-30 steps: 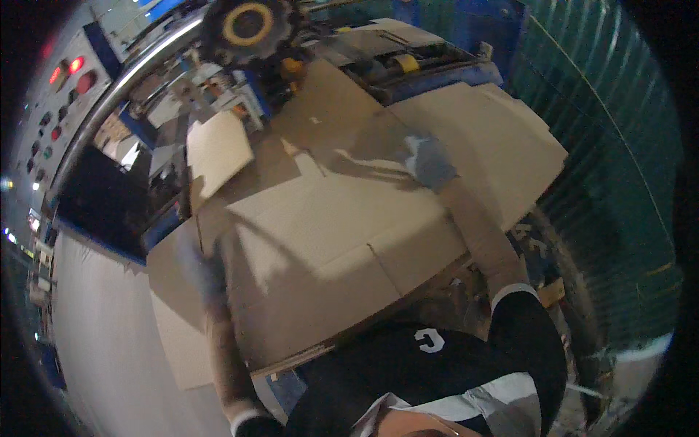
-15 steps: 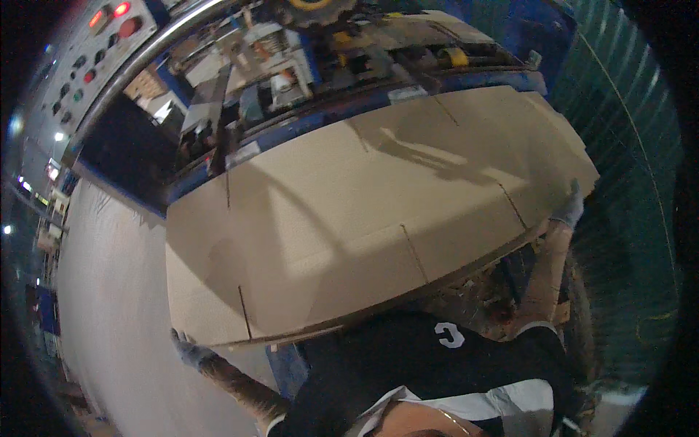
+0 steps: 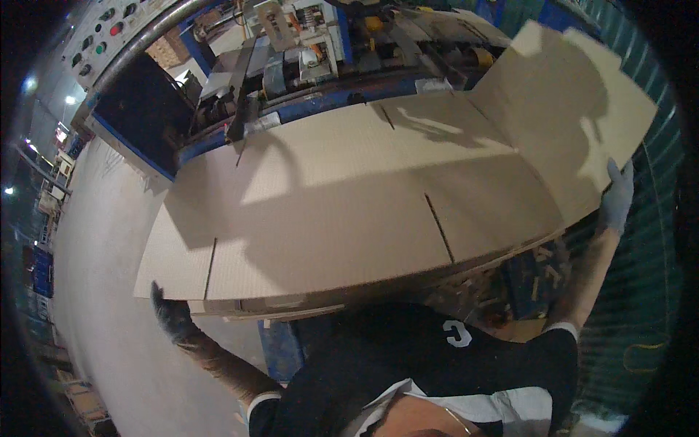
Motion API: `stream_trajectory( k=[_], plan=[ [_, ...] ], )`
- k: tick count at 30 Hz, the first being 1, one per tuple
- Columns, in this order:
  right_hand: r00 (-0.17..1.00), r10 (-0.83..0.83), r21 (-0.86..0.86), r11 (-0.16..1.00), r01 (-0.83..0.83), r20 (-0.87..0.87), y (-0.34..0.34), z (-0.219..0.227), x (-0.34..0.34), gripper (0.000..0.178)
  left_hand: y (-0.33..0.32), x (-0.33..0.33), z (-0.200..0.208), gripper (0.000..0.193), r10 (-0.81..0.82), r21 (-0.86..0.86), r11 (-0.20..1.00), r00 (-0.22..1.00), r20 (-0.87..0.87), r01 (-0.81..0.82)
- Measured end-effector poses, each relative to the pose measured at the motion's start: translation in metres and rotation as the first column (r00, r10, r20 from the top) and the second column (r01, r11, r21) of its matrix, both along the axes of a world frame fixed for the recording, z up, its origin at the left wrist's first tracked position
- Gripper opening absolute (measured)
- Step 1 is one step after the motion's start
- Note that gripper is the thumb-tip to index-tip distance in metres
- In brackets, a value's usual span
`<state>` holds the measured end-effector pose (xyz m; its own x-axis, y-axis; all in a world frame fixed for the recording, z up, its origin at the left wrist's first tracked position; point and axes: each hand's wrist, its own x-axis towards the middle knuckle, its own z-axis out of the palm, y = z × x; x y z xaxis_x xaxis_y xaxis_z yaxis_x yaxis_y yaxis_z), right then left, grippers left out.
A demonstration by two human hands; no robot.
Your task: The person repeatedly picks up flat cardboard sheets from a machine output and stacks them by hand. The person aligns each sheet and places it onto a growing pile on the machine platform.
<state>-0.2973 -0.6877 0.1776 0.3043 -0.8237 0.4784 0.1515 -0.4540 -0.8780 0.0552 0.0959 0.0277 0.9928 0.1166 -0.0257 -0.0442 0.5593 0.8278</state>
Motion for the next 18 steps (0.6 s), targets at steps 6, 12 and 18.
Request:
stream_trajectory(
  k=[6,12,18],
  plan=[
    [0.801,-0.431,-0.587,0.800,0.126,-0.416,0.147,-0.100,0.010,0.032,-0.071,-0.058,0.005,0.026,0.082,0.764,0.501,0.901,0.425,-0.406],
    [0.568,-0.015,-0.558,0.216,-0.801,-0.823,0.180,-0.146,0.053,0.034,-0.201,-0.097,0.009,0.050,-0.715,0.941,-0.104,0.682,0.153,-0.321],
    [0.517,0.101,-0.487,0.223,-0.845,-0.850,0.170,-0.120,0.074,0.045,-0.225,-0.090,0.026,0.053,-0.818,0.855,-0.281,0.574,0.024,-0.435]
  ],
)
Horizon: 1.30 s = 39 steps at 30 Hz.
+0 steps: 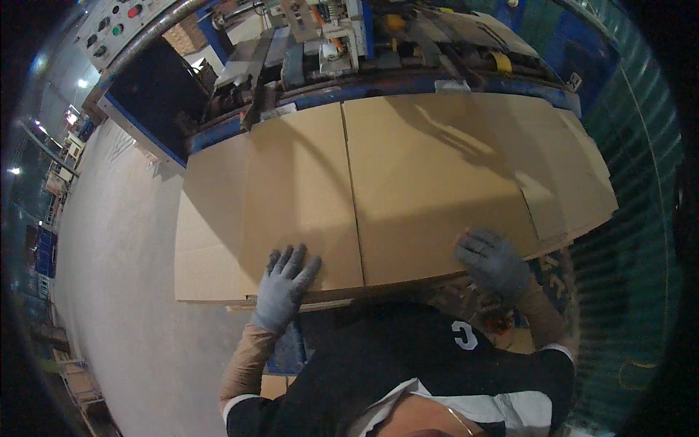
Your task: The person repeatedly picks up flat cardboard sheets from a machine output and stacks them by hand. The person aligns each sheet and places it onto a growing pile on the machine platform.
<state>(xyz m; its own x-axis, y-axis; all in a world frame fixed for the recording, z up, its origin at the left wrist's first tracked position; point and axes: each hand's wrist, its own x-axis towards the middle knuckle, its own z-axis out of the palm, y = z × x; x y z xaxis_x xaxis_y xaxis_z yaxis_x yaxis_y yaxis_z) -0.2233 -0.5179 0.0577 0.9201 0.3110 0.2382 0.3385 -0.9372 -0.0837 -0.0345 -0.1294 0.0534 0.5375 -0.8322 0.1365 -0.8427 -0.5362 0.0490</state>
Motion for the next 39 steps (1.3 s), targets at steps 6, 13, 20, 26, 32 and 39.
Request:
stream_trajectory(
  k=[6,13,20,26,32,39],
  plan=[
    [0.991,-0.133,-0.023,0.991,0.133,-0.034,-0.041,0.000,0.024,0.074,0.003,0.027,-0.004,0.054,-0.106,-0.068,0.991,0.991,0.084,0.112],
    [0.982,-0.191,-0.046,0.981,0.190,-0.013,-0.072,0.003,0.094,0.080,-0.038,0.120,-0.011,0.063,-0.110,-0.356,0.917,0.972,0.209,0.180],
    [0.978,-0.207,0.535,0.828,0.168,0.012,-0.121,-0.029,0.193,0.074,-0.115,0.209,-0.016,0.065,0.143,-0.294,0.955,0.934,0.328,-0.043],
    [0.737,-0.656,0.081,0.753,0.653,0.162,-0.121,-0.040,0.198,0.052,-0.111,0.219,-0.005,0.073,0.483,-0.532,0.760,0.872,0.076,-0.374],
    [0.383,-0.816,0.241,0.515,0.823,0.433,-0.193,-0.061,-0.013,0.050,0.106,0.134,-0.047,0.063,0.731,-0.715,0.046,0.511,-0.452,-0.698],
    [0.181,-0.975,0.855,0.199,0.478,0.126,-0.271,-0.127,-0.091,0.053,0.190,0.073,-0.067,0.085,0.717,-0.337,-0.328,-0.001,-0.697,-0.883]
  ],
)
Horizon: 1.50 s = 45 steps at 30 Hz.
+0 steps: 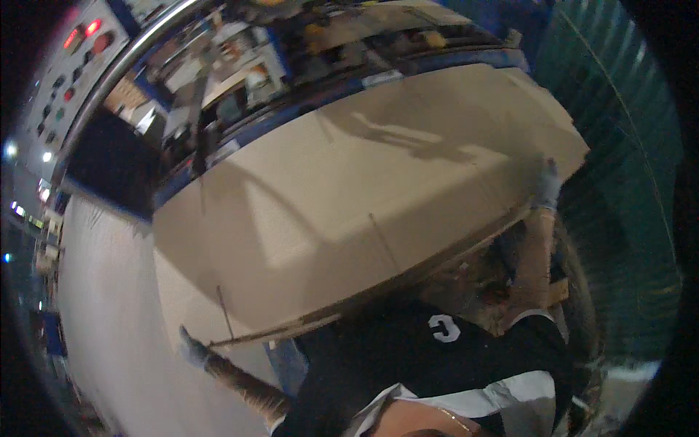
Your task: The person repeatedly picks up flat cardboard sheets from a machine output and stacks them by hand. The person aligns each sheet and places it onto a growing pile on the machine platform.
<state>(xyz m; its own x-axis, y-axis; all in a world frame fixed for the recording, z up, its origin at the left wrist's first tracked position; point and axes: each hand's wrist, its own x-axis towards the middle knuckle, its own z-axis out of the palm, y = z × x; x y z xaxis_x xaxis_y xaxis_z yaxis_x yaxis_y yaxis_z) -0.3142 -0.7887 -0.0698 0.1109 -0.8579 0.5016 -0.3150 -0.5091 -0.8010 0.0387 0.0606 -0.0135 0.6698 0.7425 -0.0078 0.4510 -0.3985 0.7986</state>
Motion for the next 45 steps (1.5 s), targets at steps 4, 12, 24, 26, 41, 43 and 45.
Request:
stream_trajectory(
  k=[4,12,24,26,41,43,45],
  plan=[
    [0.467,-0.205,0.446,0.747,-0.493,0.860,0.000,0.039,-0.028,0.034,-0.024,-0.019,0.040,0.086,-0.005,-0.330,0.925,0.875,0.484,0.188],
    [0.611,-0.180,0.458,0.823,-0.336,0.771,-0.040,0.079,-0.046,0.023,0.001,-0.025,0.083,0.041,-0.440,0.095,0.815,0.504,0.743,0.571],
    [0.977,0.188,0.091,0.976,-0.198,0.104,0.211,0.161,0.008,0.039,-0.055,-0.054,0.062,0.029,-0.567,0.002,0.698,0.551,0.612,0.716],
    [0.815,0.395,-0.261,0.808,-0.528,-0.424,0.257,0.146,0.021,0.035,-0.094,-0.078,0.061,0.037,-0.708,0.069,0.660,0.588,0.391,0.748],
    [0.254,0.393,-0.146,0.284,-0.948,-0.884,0.263,0.127,0.095,0.056,-0.196,-0.077,0.067,0.048,-0.891,0.621,-0.355,-0.051,-0.451,0.699],
    [0.254,0.394,-0.129,0.318,-0.939,-0.883,0.261,0.132,0.101,0.059,-0.198,-0.072,0.067,0.050,-0.896,0.625,-0.354,-0.061,-0.439,0.696],
    [0.264,0.440,-0.122,0.324,-0.938,-0.859,0.263,0.138,0.112,0.059,-0.201,-0.070,0.071,0.050,-0.903,0.624,-0.342,-0.061,-0.425,0.703]
  ],
)
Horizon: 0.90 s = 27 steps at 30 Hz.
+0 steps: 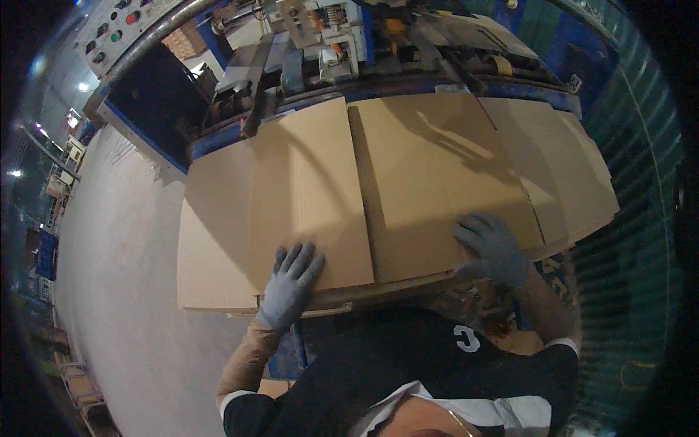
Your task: The person repeatedly picks up flat cardboard sheets from a machine output and stacks them by hand. The person aligns each sheet and places it onto a growing pile on the machine platform.
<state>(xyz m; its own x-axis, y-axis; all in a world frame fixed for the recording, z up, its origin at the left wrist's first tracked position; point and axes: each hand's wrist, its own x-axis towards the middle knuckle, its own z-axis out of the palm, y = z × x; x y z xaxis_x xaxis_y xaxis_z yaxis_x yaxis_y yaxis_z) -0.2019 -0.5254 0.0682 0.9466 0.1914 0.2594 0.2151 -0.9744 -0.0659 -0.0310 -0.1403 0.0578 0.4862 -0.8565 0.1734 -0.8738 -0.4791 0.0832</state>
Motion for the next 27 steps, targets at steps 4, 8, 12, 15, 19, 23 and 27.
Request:
stream_trajectory(
  k=[4,8,12,15,19,23,27],
  plan=[
    [0.981,-0.052,0.686,0.708,0.167,-0.186,0.022,0.006,0.061,0.052,0.002,-0.002,0.012,0.046,-0.010,-0.086,0.996,0.997,-0.079,0.003],
    [0.947,0.017,0.882,0.370,0.292,-0.321,0.059,-0.004,0.164,0.046,0.012,0.019,0.013,0.046,-0.007,-0.339,0.938,0.975,-0.223,-0.071],
    [0.888,0.123,0.846,0.386,0.368,-0.442,0.084,-0.007,0.219,0.040,0.018,0.096,-0.004,0.045,0.551,-0.301,0.568,0.626,-0.552,-0.766],
    [0.893,0.110,0.878,0.270,0.396,-0.437,0.090,-0.012,0.225,0.035,0.031,0.158,-0.013,0.046,0.552,-0.206,0.631,0.620,-0.559,-0.748],
    [0.936,0.114,0.939,0.130,0.319,-0.334,0.090,-0.027,0.225,0.025,0.023,0.194,-0.043,0.040,0.598,0.169,0.794,0.801,-0.036,-0.585],
    [0.958,0.006,0.889,0.374,0.263,-0.286,0.091,-0.040,0.236,0.025,0.017,0.197,-0.059,0.036,0.716,-0.058,0.679,0.678,-0.169,-0.732],
    [0.958,-0.019,0.827,0.500,0.257,-0.287,0.090,-0.038,0.241,0.029,0.012,0.191,-0.055,0.035,0.711,-0.098,0.689,0.696,-0.102,-0.718]
  ],
)
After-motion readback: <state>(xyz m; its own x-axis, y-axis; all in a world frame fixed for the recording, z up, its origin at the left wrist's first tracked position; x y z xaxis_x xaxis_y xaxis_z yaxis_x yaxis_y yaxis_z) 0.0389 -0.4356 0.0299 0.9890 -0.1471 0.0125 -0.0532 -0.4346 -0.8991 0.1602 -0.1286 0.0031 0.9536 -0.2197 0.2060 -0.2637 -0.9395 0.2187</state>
